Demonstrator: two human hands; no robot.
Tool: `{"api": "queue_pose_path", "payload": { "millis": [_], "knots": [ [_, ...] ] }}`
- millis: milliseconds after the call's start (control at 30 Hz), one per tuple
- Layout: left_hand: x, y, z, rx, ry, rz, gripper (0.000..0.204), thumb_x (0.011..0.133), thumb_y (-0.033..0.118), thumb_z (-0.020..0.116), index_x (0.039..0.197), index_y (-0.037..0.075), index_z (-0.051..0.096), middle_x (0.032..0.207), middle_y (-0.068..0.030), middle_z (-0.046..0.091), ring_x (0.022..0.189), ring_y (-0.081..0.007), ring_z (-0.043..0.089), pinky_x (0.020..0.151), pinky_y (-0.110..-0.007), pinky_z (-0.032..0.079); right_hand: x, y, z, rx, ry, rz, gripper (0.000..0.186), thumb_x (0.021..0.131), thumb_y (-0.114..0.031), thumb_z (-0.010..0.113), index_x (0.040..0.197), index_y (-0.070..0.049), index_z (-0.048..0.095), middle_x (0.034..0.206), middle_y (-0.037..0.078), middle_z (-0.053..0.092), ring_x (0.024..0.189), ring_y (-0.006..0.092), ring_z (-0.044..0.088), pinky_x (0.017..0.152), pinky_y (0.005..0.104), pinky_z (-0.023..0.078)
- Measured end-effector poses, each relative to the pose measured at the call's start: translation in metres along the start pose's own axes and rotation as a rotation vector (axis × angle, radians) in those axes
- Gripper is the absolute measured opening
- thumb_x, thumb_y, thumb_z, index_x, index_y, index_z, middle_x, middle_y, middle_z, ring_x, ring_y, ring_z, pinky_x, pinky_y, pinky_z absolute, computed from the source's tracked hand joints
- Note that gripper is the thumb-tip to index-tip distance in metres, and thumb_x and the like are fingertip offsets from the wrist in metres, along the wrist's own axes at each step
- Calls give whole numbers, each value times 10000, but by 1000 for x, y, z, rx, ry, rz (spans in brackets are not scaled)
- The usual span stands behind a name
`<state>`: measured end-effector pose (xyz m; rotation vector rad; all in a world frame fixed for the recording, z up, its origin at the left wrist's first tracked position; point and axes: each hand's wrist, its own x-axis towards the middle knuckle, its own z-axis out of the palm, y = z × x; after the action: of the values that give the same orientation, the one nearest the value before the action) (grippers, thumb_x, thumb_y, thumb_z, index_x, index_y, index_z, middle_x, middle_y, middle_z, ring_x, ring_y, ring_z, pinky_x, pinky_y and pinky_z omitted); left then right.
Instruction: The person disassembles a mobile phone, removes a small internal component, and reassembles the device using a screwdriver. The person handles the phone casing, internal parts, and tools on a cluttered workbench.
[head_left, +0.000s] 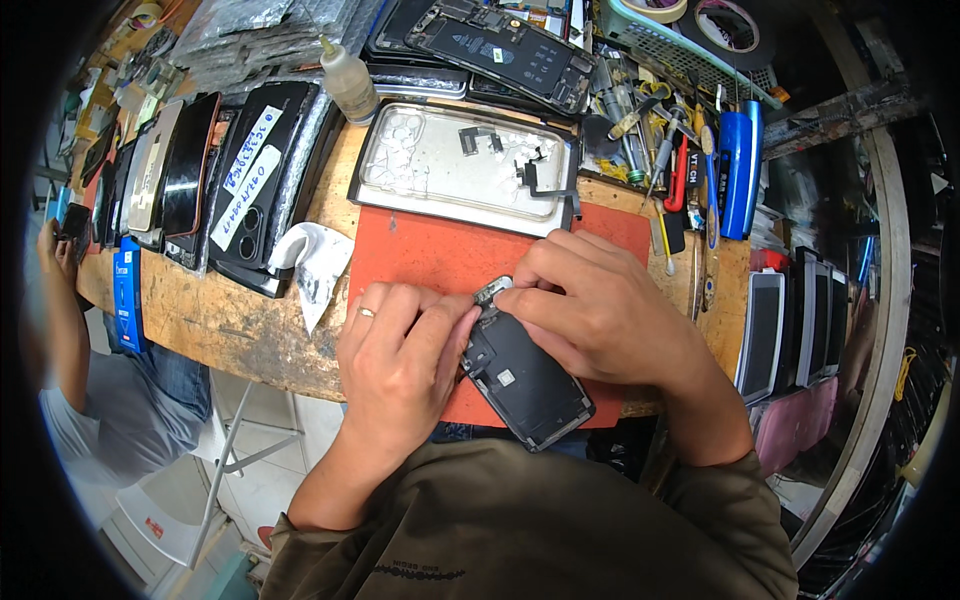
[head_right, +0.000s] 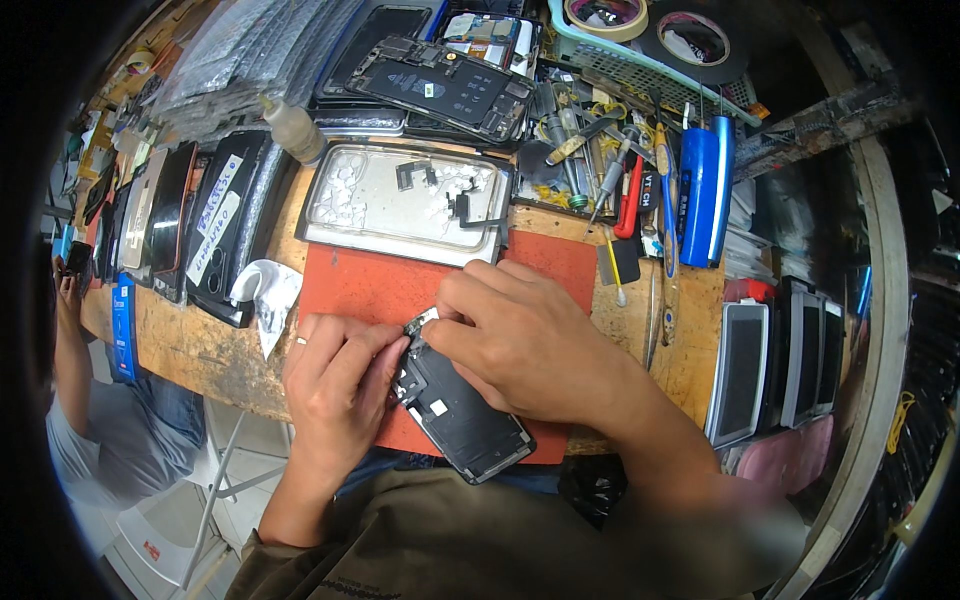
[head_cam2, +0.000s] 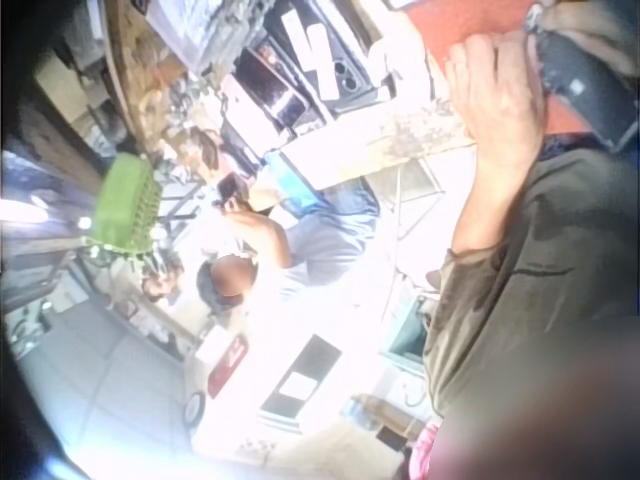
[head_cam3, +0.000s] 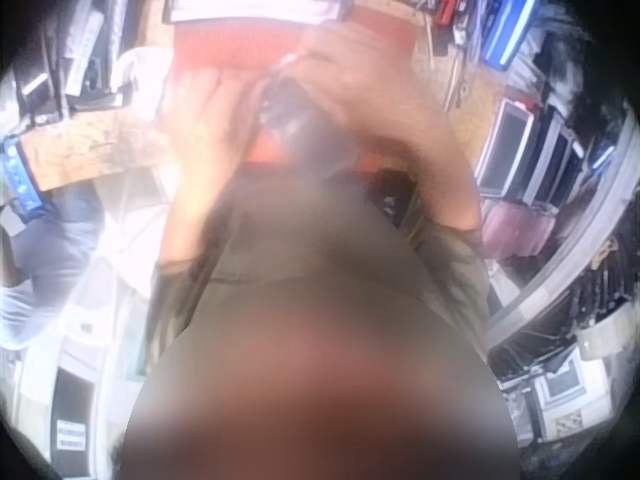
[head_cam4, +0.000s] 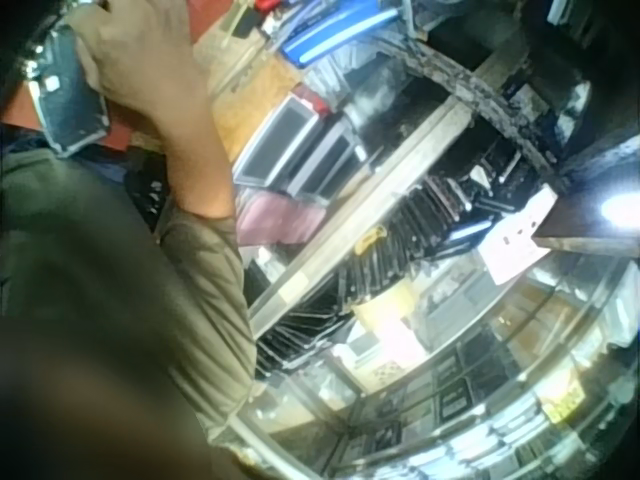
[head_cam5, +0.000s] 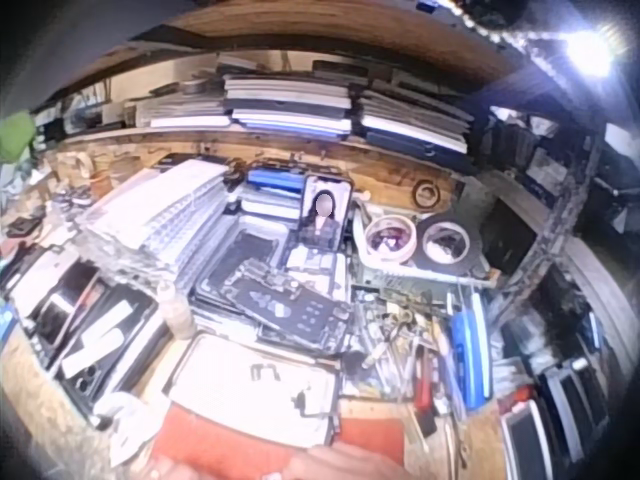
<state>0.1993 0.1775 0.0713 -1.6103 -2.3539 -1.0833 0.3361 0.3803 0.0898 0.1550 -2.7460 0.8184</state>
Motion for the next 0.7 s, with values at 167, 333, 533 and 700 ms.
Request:
{"api": "queue_pose_path", "payload": {
  "millis": [167,333,533,700],
  "knots": [
    [0,0,0,-17,-14,-7,199,870,25,910,1051,53,830,929,-63,704,849,-292,663,750,-430,536,0,0,1,-16,-2,-9,243,860,-85,829,1078,-74,723,1054,66,601,1008,273,658,859,412,536],
    [-2,-2,-5,-99,1,-28,222,877,-19,887,1083,37,830,962,-73,735,877,-306,682,768,-430,551,0,0,2,-26,-5,-16,261,858,-89,833,1098,-68,733,1059,66,603,1018,273,660,865,415,538],
    [-5,-1,-13,0,-88,87,329,815,11,835,1142,56,845,1039,-36,742,930,-257,689,793,-412,537,-1,0,3,-37,5,-15,244,861,-85,828,1089,-66,742,1053,67,604,1015,269,661,861,409,540],
    [1,-6,-15,135,-177,195,358,832,96,792,1186,93,845,1051,-11,727,970,-223,682,793,-385,514,-1,1,3,-20,5,-8,241,864,-92,830,1087,-59,744,1046,70,606,1017,275,661,865,417,540]
  ]
}}
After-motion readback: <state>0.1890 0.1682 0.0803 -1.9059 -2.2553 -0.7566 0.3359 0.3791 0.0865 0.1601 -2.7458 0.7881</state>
